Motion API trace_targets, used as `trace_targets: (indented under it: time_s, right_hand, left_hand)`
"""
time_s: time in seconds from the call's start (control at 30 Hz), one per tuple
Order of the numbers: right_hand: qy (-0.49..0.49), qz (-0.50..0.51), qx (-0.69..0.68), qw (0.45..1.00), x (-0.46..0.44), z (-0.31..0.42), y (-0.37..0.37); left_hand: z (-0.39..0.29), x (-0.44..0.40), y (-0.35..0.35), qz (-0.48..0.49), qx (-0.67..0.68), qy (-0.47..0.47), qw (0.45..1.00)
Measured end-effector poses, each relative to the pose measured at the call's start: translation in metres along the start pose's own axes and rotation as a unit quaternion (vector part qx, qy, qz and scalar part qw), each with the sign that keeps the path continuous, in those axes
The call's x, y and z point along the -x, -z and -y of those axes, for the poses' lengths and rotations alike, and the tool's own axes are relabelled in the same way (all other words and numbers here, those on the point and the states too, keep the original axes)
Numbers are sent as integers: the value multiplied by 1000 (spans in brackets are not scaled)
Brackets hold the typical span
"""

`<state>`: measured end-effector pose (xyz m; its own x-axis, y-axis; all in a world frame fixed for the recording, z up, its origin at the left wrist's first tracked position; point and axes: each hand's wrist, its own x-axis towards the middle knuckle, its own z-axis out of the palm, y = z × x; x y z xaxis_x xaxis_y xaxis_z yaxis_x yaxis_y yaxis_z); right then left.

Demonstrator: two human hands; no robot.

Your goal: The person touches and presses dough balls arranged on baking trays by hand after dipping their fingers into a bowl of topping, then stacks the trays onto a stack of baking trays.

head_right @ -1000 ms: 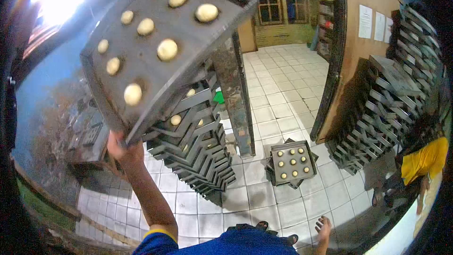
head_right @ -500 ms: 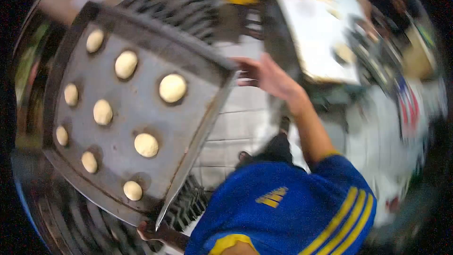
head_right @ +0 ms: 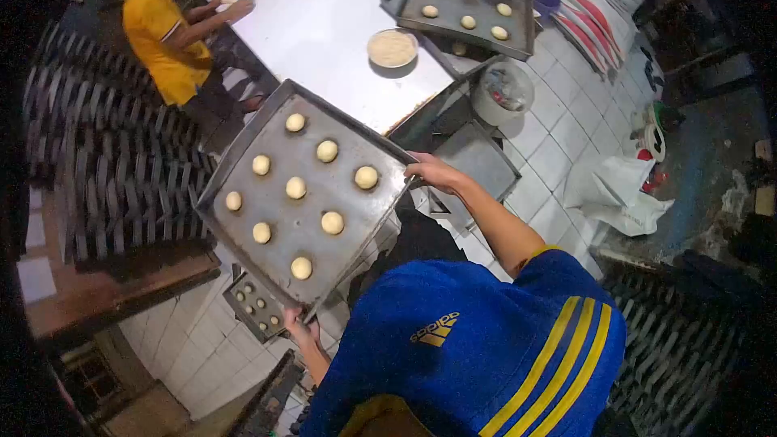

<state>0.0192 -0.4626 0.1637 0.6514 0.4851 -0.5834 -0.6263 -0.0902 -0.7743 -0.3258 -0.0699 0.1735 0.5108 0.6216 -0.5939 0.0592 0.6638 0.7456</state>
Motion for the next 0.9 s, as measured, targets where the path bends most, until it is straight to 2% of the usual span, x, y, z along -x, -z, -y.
trace_targets:
  time_s: [0.1, 0.17, 0.3, 0.43, 0.5, 0.57, 0.6, 0.63, 0.7, 0.73, 0.77, 0.8, 0.83, 0.9]
  right_hand:
    - [1, -27, -21, 999, -36, -21, 64]
    - [9, -42, -62, 997, -34, -20, 77]
    - [3, -80, -99, 992, -54, -27, 95]
    - [36, -93, -60, 993, -80, -29, 108]
    - [23, -102, -58, 993, -84, -29, 109]
    - [33, -134, 26, 990, -101, -26, 113]
    - [38, -144, 19, 989, -108, -20, 115]
    - [31, -136, 23, 990, -119, -18, 120]
    - [-1, -145, 146, 978, -136, -21, 136]
    - [-12, -139, 151, 979, -137, -7, 125]
    - [90, -288, 356, 884, -133, 28, 102]
    - [185, -409, 532, 718, -127, 54, 80]
    - [277, -390, 489, 729, -135, 72, 78]
    - [238, -347, 413, 808, -150, 110, 73]
  left_hand:
    - [30, -59, -54, 92, -11, 9, 996]
    - [36, -85, -68, 126, -41, 41, 990]
    - [48, -141, -91, 143, -52, 99, 983]
    - [45, -167, -135, 135, -102, 77, 983]
    - [39, -183, -137, 138, -192, 126, 963]
    - [42, -203, -147, 116, -254, 121, 953]
    - [47, -223, -152, 71, -278, 197, 937]
    - [62, -245, -147, 131, -269, 173, 939]
    - [76, -259, -162, 84, -288, 163, 940]
    - [76, -265, -170, 97, -252, 165, 949]
    - [74, -265, -174, 110, -216, 168, 956]
    - [70, -255, -175, 98, -216, 180, 955]
    - [64, -245, -186, 86, -214, 184, 955]
    - [54, -242, -207, 78, -209, 185, 957]
